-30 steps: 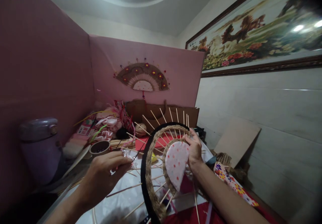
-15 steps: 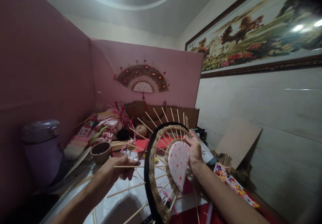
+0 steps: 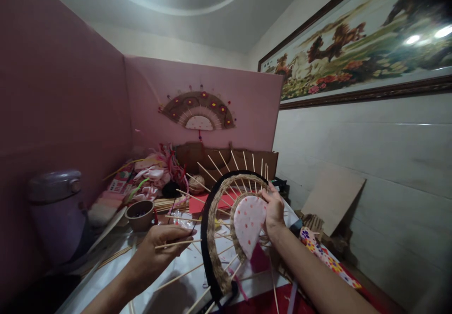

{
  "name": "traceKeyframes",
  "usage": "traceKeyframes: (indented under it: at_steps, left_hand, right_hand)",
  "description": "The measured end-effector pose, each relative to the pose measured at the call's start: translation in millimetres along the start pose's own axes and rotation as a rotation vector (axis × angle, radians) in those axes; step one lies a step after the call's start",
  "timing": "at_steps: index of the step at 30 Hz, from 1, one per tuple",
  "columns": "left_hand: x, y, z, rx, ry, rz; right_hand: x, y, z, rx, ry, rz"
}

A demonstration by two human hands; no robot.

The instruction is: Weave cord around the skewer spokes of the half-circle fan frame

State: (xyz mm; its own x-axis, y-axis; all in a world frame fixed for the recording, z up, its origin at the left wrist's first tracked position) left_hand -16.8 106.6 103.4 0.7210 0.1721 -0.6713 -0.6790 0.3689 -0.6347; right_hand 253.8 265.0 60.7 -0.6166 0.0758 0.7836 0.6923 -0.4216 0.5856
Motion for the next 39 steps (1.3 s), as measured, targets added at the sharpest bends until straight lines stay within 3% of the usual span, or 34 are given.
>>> traceKeyframes:
  at_steps: [3,5,11,16,21,24,28,32,39]
  left_hand:
    - [-5.5,-6.3,-1.3,0.142,-0.105,0.093]
    - [-3.8,-7.1,-1.8,0.187,-0.110,0.107]
    - [4.4,-0.3,-0.4,0.073,0.037,0.045]
    - [-12.3,-7.3,0.8,0.099,0.102,0.134]
    - [-34.9,-2.3,-0.2,0.097,0.029,0.187]
    - [-42.1,1.3,0.7,0.165,-0.019,0.285]
    - [-40.3,-2.8,1.0,0.350,-0.063,0.477]
    - [-36.6,-11.2,-1.4,0.449,-0.130,0.670]
    - [-43.2,-10.2,-5.0,0.384,-0.219,0.879]
  right_hand:
    - [-1.6,0.8,0.8,-0.015,-0.021,-0.012]
    - [-1.7,1.4,0.3,-0.011,-0.035,-0.011]
    - [-1.8,3.9,1.1,-0.003,-0.061,0.039]
    - [-5.1,8.9,7.4,-0.030,-0.078,0.052]
    - [-8.2,13.1,13.0,-0.069,-0.104,0.042]
    - [-8.8,14.1,13.6,-0.089,-0.113,0.012]
    - [-9.3,14.5,12.5,-0.112,-0.125,-0.020]
    - [-9.9,16.9,13.2,-0.146,-0.128,-0.048]
    - [-7.3,22.5,15.0,-0.216,-0.082,-0.023]
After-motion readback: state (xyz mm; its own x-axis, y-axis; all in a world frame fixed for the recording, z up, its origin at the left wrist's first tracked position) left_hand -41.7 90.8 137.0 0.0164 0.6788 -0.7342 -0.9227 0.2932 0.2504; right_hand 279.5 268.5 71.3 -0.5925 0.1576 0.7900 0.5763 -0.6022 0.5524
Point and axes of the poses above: each hand's wrist, its own z-axis towards the middle knuckle, its own x-axis out of the palm, y = z × x, the point moved 5 cm from there along z, towards the middle knuckle, and after that the axes turned 12 degrees about z, right-handed, at the moved point
